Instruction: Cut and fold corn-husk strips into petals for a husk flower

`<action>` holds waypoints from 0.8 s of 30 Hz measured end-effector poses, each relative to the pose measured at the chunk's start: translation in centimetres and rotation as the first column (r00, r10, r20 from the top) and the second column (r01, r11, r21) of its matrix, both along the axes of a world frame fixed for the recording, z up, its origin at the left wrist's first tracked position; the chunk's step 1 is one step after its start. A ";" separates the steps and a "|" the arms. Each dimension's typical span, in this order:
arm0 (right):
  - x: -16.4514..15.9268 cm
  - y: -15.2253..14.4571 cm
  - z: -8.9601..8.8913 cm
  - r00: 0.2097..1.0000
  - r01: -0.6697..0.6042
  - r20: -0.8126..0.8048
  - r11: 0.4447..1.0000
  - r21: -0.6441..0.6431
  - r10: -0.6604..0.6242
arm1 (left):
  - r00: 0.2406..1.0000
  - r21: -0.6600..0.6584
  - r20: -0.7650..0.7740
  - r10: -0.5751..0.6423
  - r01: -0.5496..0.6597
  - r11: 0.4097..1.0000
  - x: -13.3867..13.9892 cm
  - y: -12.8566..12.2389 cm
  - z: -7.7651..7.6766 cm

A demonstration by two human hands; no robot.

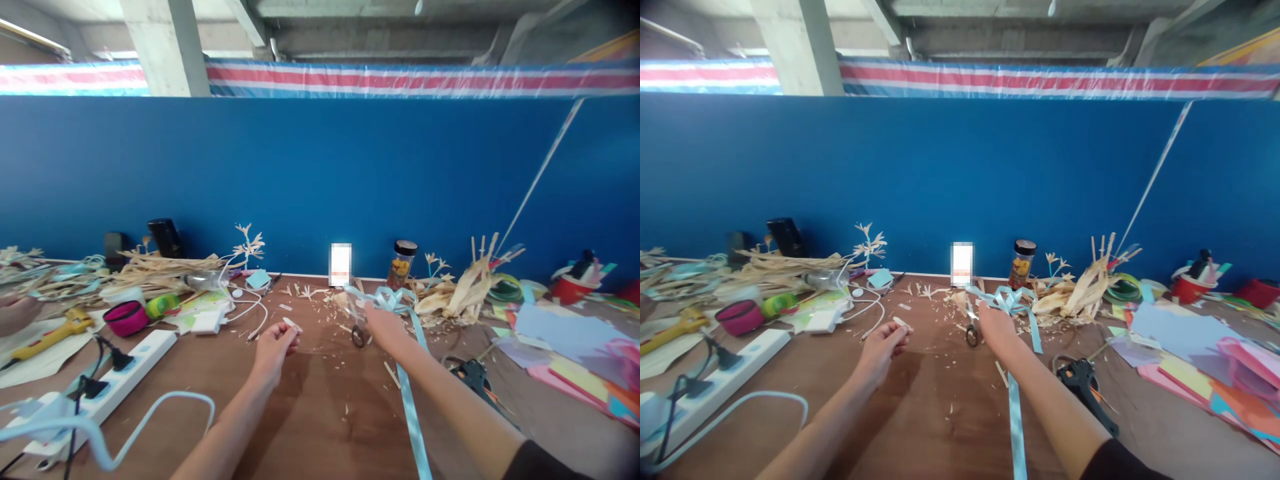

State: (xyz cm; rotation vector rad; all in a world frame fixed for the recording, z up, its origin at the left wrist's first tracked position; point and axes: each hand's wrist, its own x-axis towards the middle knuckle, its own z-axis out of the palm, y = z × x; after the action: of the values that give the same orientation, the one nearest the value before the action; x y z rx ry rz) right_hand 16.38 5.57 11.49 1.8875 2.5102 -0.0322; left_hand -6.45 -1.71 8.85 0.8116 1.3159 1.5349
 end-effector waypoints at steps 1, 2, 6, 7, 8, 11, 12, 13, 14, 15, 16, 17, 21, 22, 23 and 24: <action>-0.3 0.0 -0.2 1.000 0.008 -0.001 1.000 0.010 -0.008 | 1.000 0.007 -0.015 0.001 -0.001 1.000 0.1 0.3 -0.1; -0.5 0.0 -0.4 1.000 0.012 -0.002 1.000 0.018 -0.012 | 1.000 0.016 -0.031 0.003 -0.003 1.000 0.2 0.6 -0.2; -1.1 0.1 -1.0 1.000 0.011 -0.011 0.998 0.062 -0.011 | 0.993 0.063 -0.116 0.024 -0.017 0.998 1.1 1.8 -0.8; -1.1 0.2 -1.1 1.000 0.012 -0.014 0.997 0.077 -0.011 | 0.990 0.080 -0.141 0.026 -0.015 0.997 1.3 2.1 -1.0; -1.1 0.2 -1.1 1.000 0.013 -0.016 0.996 0.092 -0.012 | 0.985 0.096 -0.169 0.025 -0.009 0.995 1.5 2.3 -1.1; -0.9 0.0 -1.0 1.000 0.009 -0.024 0.993 0.117 -0.007 | 0.965 0.133 -0.264 0.012 0.024 0.991 1.8 2.9 -1.5; -0.7 -0.2 -1.0 1.000 0.004 -0.029 0.993 0.118 0.000 | 0.955 0.138 -0.297 0.007 0.036 0.990 1.8 3.1 -1.5; -0.6 -0.5 -1.0 0.999 -0.005 -0.034 0.993 0.115 0.009 | 0.943 0.138 -0.333 0.001 0.047 0.989 1.6 3.4 -1.5; -0.5 -0.8 -0.9 0.999 -0.014 -0.040 0.994 0.111 0.018 | 0.929 0.135 -0.369 -0.005 0.059 0.989 1.4 3.6 -1.5; -0.3 -1.2 -0.9 0.999 -0.023 -0.046 0.994 0.104 0.028 | 0.913 0.128 -0.407 -0.013 0.071 0.989 1.2 3.9 -1.5; 0.0 -1.6 -0.8 0.998 -0.033 -0.050 0.995 0.097 0.038 | 0.895 0.118 -0.446 -0.022 0.083 0.989 1.0 4.1 -1.5; 0.3 -2.1 -0.7 0.997 -0.041 -0.058 0.995 0.090 0.047 | 0.874 0.107 -0.484 -0.033 0.097 0.990 0.8 4.4 -1.5; 2.3 -3.8 0.0 0.988 -0.043 -0.145 0.993 0.114 0.059 | 0.791 0.069 -0.607 -0.076 0.148 0.987 0.9 4.4 -1.7; 2.8 -4.2 0.3 0.986 -0.024 -0.163 0.992 0.125 0.045 | 0.773 0.066 -0.629 -0.083 0.159 0.985 1.2 4.2 -1.7; 3.3 -4.4 0.5 0.985 0.001 -0.173 0.991 0.132 0.022 | 0.751 0.064 -0.654 -0.087 0.170 0.983 1.4 4.0 -1.8; 3.8 -4.6 0.7 0.985 0.031 -0.171 0.991 0.131 -0.008 | 0.734 0.066 -0.673 -0.089 0.180 0.982 1.6 3.7 -1.9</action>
State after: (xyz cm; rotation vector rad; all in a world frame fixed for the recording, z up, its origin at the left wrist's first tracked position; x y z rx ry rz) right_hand 20.22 1.01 12.14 2.0415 2.6665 -0.0280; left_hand -4.82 1.98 6.95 1.6169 1.6209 1.2505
